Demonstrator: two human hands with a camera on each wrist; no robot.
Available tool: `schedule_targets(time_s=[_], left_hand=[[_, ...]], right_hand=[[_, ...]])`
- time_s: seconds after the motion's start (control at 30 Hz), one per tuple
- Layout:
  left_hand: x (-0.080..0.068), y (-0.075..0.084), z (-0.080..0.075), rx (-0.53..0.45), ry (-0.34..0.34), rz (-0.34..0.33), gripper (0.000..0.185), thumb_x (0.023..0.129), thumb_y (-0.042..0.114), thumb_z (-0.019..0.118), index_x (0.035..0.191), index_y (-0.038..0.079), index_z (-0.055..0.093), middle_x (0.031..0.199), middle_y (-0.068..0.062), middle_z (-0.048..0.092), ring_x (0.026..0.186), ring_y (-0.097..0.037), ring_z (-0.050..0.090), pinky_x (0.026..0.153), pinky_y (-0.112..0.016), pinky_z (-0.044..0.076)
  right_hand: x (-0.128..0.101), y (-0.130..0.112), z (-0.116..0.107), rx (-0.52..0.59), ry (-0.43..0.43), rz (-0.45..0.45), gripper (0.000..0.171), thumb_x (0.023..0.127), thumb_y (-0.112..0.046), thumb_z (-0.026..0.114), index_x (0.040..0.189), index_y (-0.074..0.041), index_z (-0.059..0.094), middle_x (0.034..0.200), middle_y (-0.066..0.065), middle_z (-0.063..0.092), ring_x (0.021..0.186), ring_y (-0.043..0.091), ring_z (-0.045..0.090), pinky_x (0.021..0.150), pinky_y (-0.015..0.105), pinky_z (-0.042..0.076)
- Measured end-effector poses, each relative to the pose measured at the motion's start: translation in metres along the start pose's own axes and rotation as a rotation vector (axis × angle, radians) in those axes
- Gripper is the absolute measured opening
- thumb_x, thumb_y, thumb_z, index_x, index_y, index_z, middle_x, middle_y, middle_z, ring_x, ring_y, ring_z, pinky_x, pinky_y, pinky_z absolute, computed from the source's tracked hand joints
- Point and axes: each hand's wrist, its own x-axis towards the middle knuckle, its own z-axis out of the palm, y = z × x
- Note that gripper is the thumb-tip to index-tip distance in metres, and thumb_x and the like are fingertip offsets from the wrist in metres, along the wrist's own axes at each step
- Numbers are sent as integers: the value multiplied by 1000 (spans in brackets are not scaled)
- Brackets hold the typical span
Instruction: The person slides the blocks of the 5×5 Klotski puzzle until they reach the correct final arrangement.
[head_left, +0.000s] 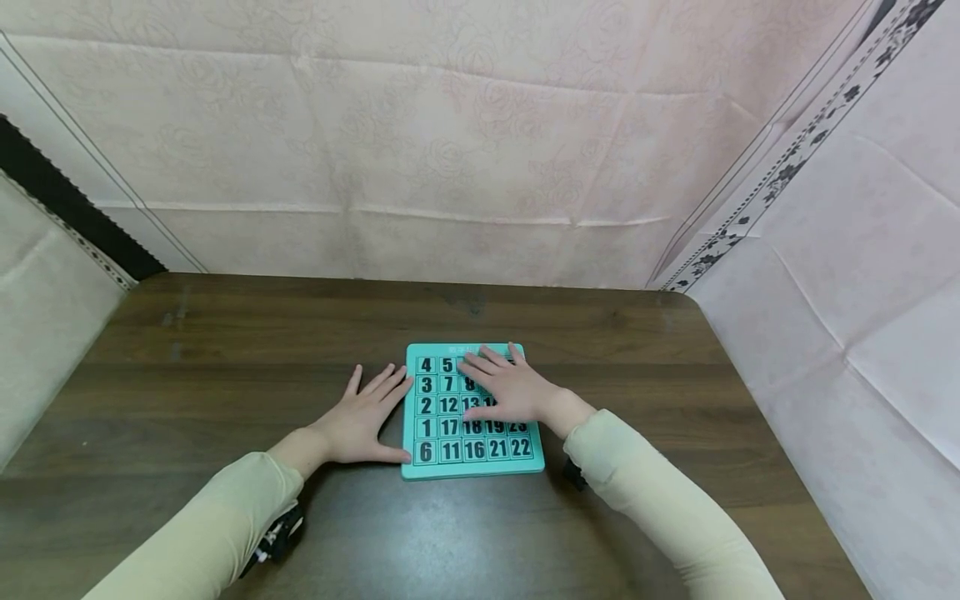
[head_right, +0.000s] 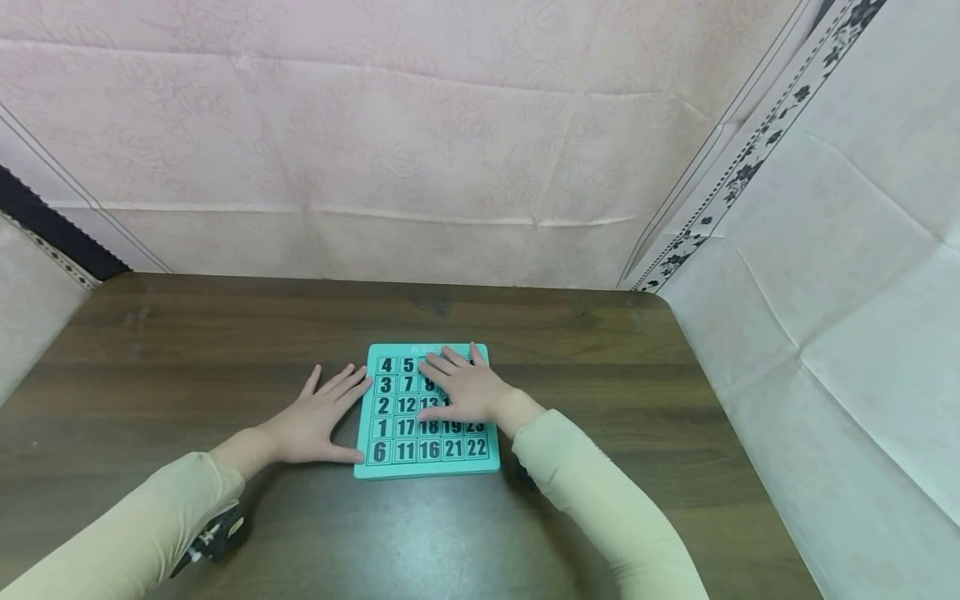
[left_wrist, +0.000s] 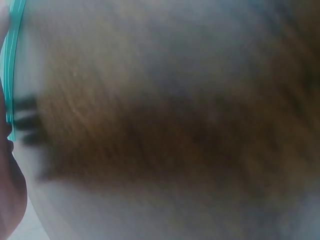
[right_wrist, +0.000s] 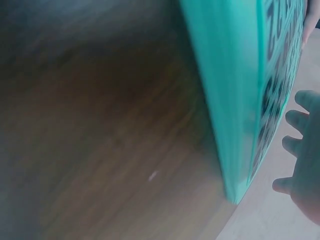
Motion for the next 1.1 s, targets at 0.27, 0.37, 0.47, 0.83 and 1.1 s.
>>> schedule_targets(time_s=[0.27, 0.37, 0.47, 0.83, 1.1], left_hand=[[1, 0, 0, 4, -13, -12, 109, 70, 76, 56, 149, 8, 23, 157, -12, 17, 145, -33, 12, 110, -64, -1], [0, 0, 0, 8, -11, -12, 110, 70, 76, 57, 149, 8, 23, 157, -11, 17, 145, -32, 11, 110, -64, -1], [0, -1, 1, 14, -6, -8, 110, 70, 76, 56, 149, 8, 23, 157, -11, 17, 145, -32, 12, 110, -65, -1], [0, -1, 0, 4, -6, -4, 109, 71, 76, 57, 149, 7, 24, 157, -12, 17, 145, -33, 12, 110, -65, -1], [0, -2, 2, 4, -10, -12, 109, 70, 76, 57, 149, 8, 24, 157, -11, 16, 145, -32, 11, 110, -64, -1]], right_hand=[[12, -9, -1, -41, -23, -7, 83, 86, -71, 37, 151, -26, 13, 159, -4, 10, 147, 21, 4, 115, 57, 2], [14, -11, -1, -50, -37, -7, 83, 86, -71, 36, 152, -27, 12, 159, -5, 10, 147, 21, 5, 115, 57, 2], [15, -11, 0, -57, -50, -2, 83, 86, -72, 34, 151, -28, 11, 159, -6, 9, 147, 21, 4, 115, 57, 2], [13, -9, 1, -32, -31, 8, 81, 86, -72, 35, 151, -29, 14, 158, -7, 11, 147, 22, 5, 114, 58, 1], [6, -1, 4, 10, -21, 28, 79, 86, -71, 38, 150, -30, 17, 158, -8, 13, 147, 21, 5, 114, 58, 0]])
